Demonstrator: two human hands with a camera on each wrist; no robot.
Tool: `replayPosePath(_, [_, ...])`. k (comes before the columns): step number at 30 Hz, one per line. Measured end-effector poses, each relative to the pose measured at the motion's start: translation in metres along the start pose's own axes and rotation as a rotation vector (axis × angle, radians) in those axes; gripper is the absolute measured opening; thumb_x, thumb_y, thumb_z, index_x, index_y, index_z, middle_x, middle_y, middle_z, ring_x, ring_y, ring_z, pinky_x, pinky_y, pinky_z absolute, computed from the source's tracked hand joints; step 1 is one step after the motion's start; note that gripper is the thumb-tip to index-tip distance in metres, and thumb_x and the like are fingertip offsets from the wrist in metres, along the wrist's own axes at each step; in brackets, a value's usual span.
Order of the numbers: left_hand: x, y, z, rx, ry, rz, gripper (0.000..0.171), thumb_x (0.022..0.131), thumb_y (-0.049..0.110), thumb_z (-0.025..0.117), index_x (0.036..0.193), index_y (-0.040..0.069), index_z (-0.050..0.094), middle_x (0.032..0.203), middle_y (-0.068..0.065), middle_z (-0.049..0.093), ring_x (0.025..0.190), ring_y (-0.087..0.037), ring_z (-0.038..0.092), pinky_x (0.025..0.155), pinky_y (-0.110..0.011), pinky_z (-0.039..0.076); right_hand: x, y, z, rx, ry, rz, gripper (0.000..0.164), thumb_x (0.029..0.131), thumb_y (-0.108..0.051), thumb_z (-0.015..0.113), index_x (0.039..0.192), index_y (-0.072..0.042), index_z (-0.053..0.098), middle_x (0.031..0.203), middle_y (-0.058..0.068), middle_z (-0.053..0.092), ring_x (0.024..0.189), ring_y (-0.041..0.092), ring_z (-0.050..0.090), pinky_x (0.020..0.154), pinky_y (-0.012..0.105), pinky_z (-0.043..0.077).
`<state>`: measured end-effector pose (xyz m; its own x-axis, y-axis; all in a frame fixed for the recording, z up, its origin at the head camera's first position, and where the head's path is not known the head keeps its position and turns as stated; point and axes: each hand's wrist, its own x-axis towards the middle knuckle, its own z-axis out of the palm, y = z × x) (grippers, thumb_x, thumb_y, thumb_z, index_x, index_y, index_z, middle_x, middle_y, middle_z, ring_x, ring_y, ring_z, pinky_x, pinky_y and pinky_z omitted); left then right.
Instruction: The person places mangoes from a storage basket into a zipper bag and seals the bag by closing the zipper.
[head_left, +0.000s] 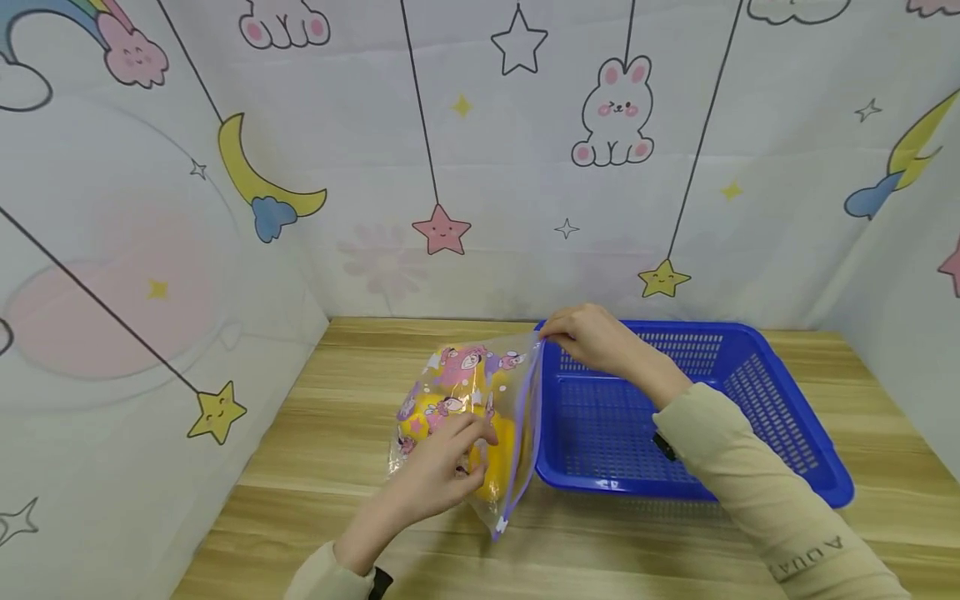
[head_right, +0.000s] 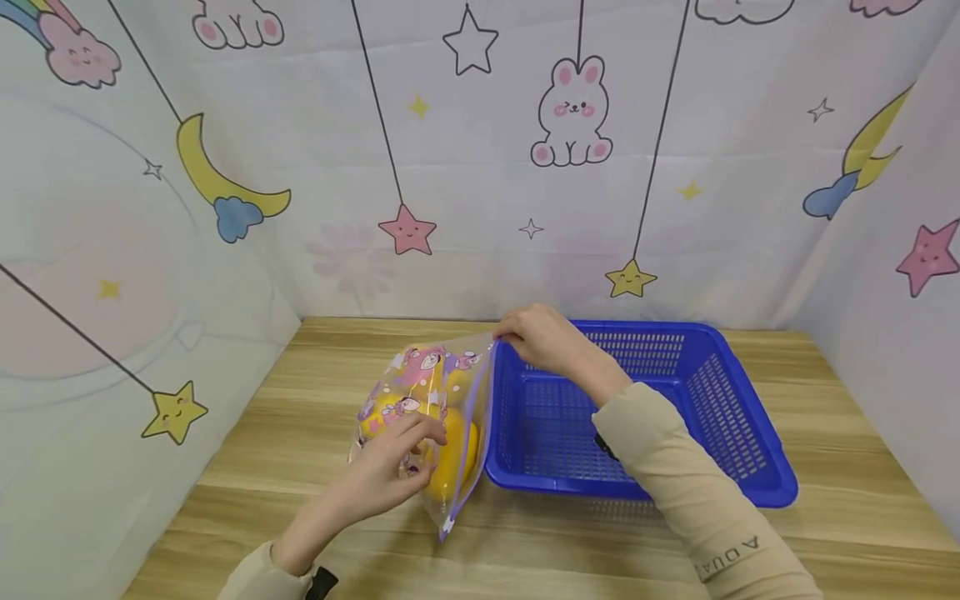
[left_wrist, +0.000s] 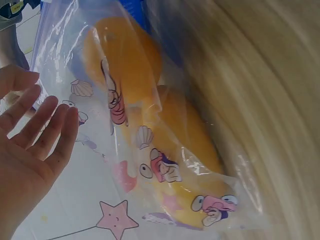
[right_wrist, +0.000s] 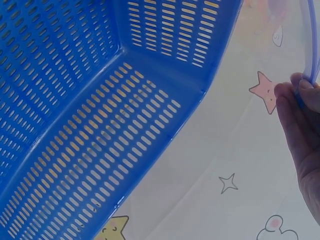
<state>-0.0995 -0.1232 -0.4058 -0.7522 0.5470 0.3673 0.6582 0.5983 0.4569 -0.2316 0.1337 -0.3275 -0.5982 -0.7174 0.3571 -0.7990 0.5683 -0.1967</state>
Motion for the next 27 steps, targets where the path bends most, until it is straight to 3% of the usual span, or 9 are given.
replayPosePath(2, [-0.007,-0.001,0.005,-0.006,0.009,0.024,0.028,0.082,0.005,0.066,0.108,0.012,0.060,0.120,-0.002,0.059,0.099,-0.017,0.060,0.069,-0.017,0.053,0.000,0.000,0.000,-0.001,-0.002,0.001,0.017,0.089,-0.001,0.062,0.099,-0.006,0.075,0.100,0.010,0.075,0.094,0.026,0.071,0.083,0.041,0.057])
replayPosePath(5, [-0.017,-0.002,0.012,0.039,0.026,0.071,0.034,0.078,0.007,0.070,0.109,0.014,0.060,0.130,-0.004,0.056,0.117,-0.019,0.056,0.085,-0.024,0.054,0.000,0.000,0.001,-0.003,-0.007,-0.002,0.018,0.089,-0.001,0.062,0.100,-0.006,0.075,0.100,0.010,0.074,0.094,0.027,0.071,0.082,0.041,0.057])
replayPosePath(10, [-0.028,-0.002,0.020,0.109,0.001,0.110,0.050,0.071,0.021,0.079,0.116,0.016,0.057,0.143,-0.002,0.049,0.130,-0.021,0.049,0.102,-0.042,0.048,0.001,-0.001,0.001,0.001,-0.010,0.001,0.018,0.089,-0.001,0.062,0.101,-0.006,0.075,0.101,0.010,0.074,0.094,0.027,0.071,0.081,0.041,0.057])
replayPosePath(18, [-0.033,-0.003,0.028,0.228,-0.050,0.103,0.078,0.056,0.059,0.084,0.117,0.021,0.055,0.151,0.000,0.041,0.132,-0.017,0.047,0.106,-0.039,0.042,0.003,-0.003,0.001,0.003,-0.004,-0.003,0.018,0.089,0.000,0.062,0.100,-0.004,0.075,0.100,0.010,0.075,0.092,0.027,0.071,0.079,0.040,0.058])
replayPosePath(22, [-0.034,-0.004,0.032,0.265,-0.049,0.141,0.073,0.054,0.058,0.085,0.110,0.021,0.056,0.151,-0.003,0.040,0.132,-0.019,0.046,0.107,-0.041,0.041,0.004,-0.003,0.001,0.006,-0.010,0.004,0.017,0.089,-0.001,0.062,0.100,-0.004,0.075,0.100,0.010,0.075,0.093,0.027,0.071,0.079,0.040,0.058])
replayPosePath(27, [-0.034,-0.004,0.036,0.289,-0.036,0.205,0.056,0.061,0.046,0.085,0.105,0.021,0.061,0.151,-0.007,0.040,0.136,-0.023,0.044,0.107,-0.044,0.041,0.004,-0.003,0.000,0.010,-0.015,0.011,0.017,0.089,-0.002,0.062,0.100,-0.005,0.075,0.101,0.010,0.074,0.094,0.027,0.071,0.081,0.040,0.058])
